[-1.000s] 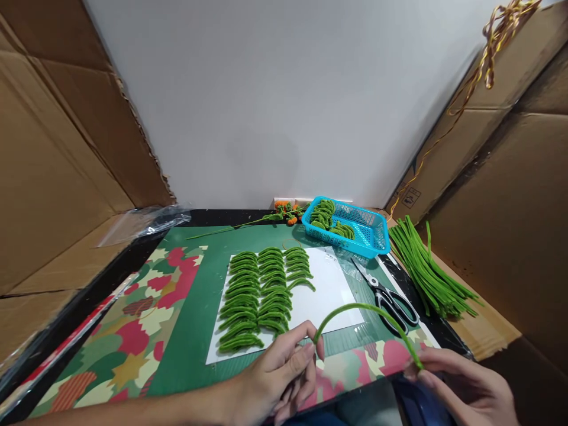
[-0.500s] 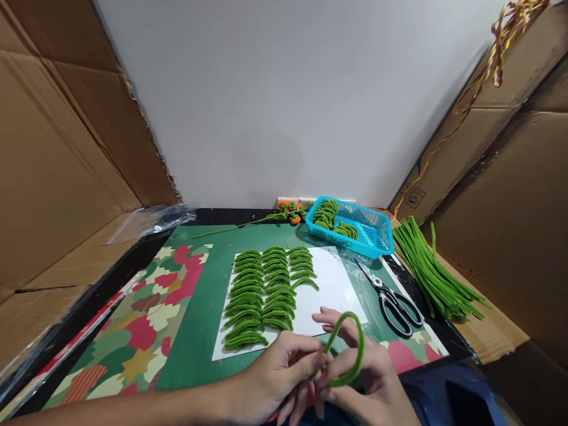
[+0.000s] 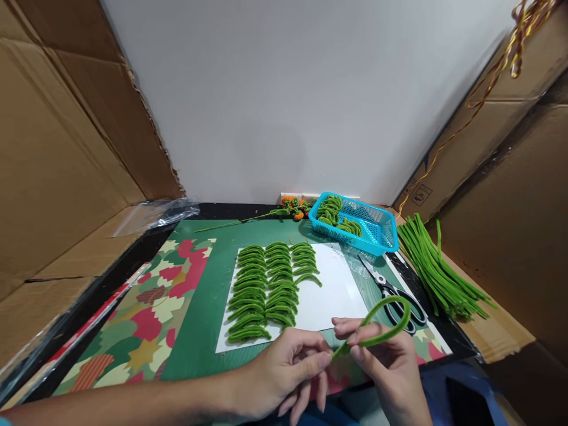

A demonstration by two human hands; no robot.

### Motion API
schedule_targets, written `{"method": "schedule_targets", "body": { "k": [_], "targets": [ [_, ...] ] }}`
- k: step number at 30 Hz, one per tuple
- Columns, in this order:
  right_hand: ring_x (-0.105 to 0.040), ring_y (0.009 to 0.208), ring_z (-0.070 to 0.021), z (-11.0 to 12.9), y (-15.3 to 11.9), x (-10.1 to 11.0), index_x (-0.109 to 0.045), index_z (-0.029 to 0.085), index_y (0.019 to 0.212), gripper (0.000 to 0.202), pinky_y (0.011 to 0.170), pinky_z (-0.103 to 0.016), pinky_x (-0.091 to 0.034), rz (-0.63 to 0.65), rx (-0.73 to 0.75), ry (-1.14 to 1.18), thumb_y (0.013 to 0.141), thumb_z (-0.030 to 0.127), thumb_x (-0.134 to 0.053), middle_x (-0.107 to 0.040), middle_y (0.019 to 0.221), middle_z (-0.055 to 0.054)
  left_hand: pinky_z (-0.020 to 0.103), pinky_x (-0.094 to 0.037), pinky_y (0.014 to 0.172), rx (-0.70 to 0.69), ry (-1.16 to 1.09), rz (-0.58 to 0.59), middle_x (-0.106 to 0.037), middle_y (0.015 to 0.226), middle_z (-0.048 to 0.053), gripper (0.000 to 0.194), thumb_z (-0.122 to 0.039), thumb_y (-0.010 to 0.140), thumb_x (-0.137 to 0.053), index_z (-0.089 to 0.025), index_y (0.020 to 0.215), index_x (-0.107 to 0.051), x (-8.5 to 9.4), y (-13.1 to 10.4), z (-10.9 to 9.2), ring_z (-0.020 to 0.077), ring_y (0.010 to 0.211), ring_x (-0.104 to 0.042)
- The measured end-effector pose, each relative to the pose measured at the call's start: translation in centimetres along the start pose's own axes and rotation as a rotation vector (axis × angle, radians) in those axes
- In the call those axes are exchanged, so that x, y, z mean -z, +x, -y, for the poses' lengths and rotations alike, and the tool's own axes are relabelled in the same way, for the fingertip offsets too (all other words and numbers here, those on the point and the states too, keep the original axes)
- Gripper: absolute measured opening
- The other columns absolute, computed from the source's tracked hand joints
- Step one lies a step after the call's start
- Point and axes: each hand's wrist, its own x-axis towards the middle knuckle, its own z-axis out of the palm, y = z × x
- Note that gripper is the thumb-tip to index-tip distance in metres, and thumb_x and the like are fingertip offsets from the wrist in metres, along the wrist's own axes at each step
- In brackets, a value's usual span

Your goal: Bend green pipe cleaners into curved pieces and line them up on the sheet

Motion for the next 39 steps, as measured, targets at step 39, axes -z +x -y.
{"method": "schedule_targets", "body": {
  "k": [39],
  "targets": [
    [-0.083,0.105,-0.0273,-1.0,-0.3,-0.5,-0.088,0.026,0.096,0.004,0.099,-0.039,-0.066,0.032,-0.15,0.022,0.094,0.024,-0.086,-0.087,0.109,-0.01,0.011,-0.037,0.034,-0.053,-0.065,0.059,-0.07,0.074,-0.001,0.041,-0.058,0.106,-0.064,-0.018,0.116,-0.06,0.7,0.3,0.3,0.0051,0.038,-0.056]
  ]
}}
